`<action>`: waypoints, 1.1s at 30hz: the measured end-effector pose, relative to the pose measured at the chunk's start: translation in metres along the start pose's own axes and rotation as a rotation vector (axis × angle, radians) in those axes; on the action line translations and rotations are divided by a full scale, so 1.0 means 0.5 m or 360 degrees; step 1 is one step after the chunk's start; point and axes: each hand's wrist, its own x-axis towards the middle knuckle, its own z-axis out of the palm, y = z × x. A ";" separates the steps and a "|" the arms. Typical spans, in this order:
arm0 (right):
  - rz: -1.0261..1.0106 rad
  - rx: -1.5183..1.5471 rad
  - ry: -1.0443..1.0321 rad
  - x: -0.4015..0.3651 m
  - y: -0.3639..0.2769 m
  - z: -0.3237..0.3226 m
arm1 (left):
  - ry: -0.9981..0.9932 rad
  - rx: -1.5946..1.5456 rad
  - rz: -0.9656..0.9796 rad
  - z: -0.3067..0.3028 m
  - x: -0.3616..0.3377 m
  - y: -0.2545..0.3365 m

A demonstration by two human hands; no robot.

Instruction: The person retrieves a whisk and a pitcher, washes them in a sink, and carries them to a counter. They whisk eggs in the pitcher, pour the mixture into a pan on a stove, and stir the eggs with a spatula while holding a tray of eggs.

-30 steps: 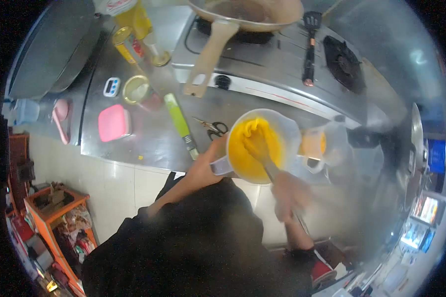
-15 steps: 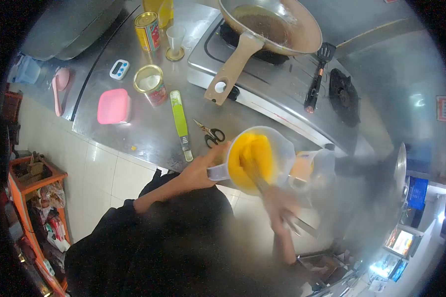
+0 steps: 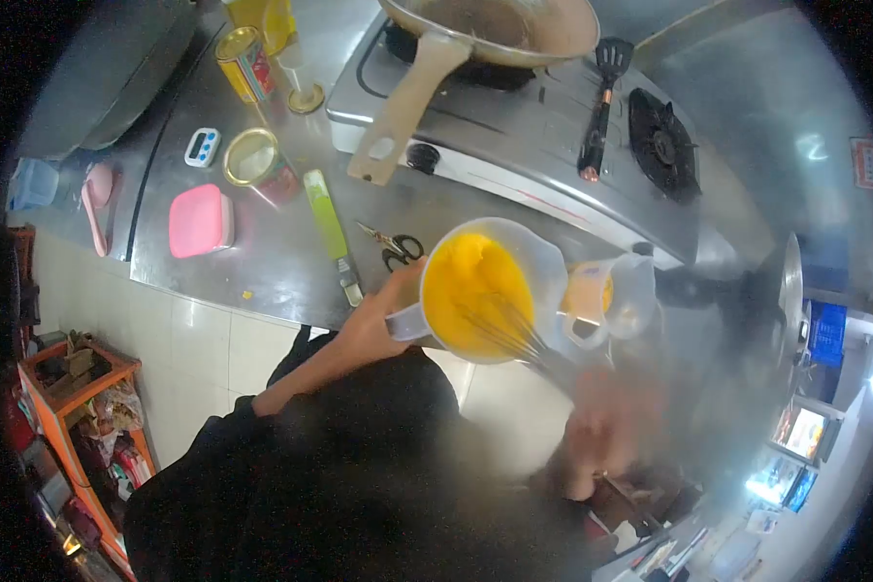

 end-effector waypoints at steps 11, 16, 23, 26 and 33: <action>-0.0949 -0.1576 -0.0550 -0.026 0.147 -0.025 | 0.0075 0.0037 0.0120 0.008 0.011 -0.011; -0.0588 -0.1591 -0.0534 -0.021 0.098 -0.014 | -0.0011 0.0005 -0.0006 0.002 0.007 0.001; 0.0045 0.0617 -0.0681 -0.021 0.050 -0.085 | 0.0055 -0.0004 0.0135 0.004 0.009 -0.002; -0.0062 -0.0007 -0.0419 0.001 0.014 -0.009 | 0.0014 -0.0050 0.0010 -0.001 0.005 0.008; -0.0090 -0.0422 -0.0457 -0.001 0.016 0.014 | 0.0029 -0.0135 -0.0040 0.008 0.005 0.005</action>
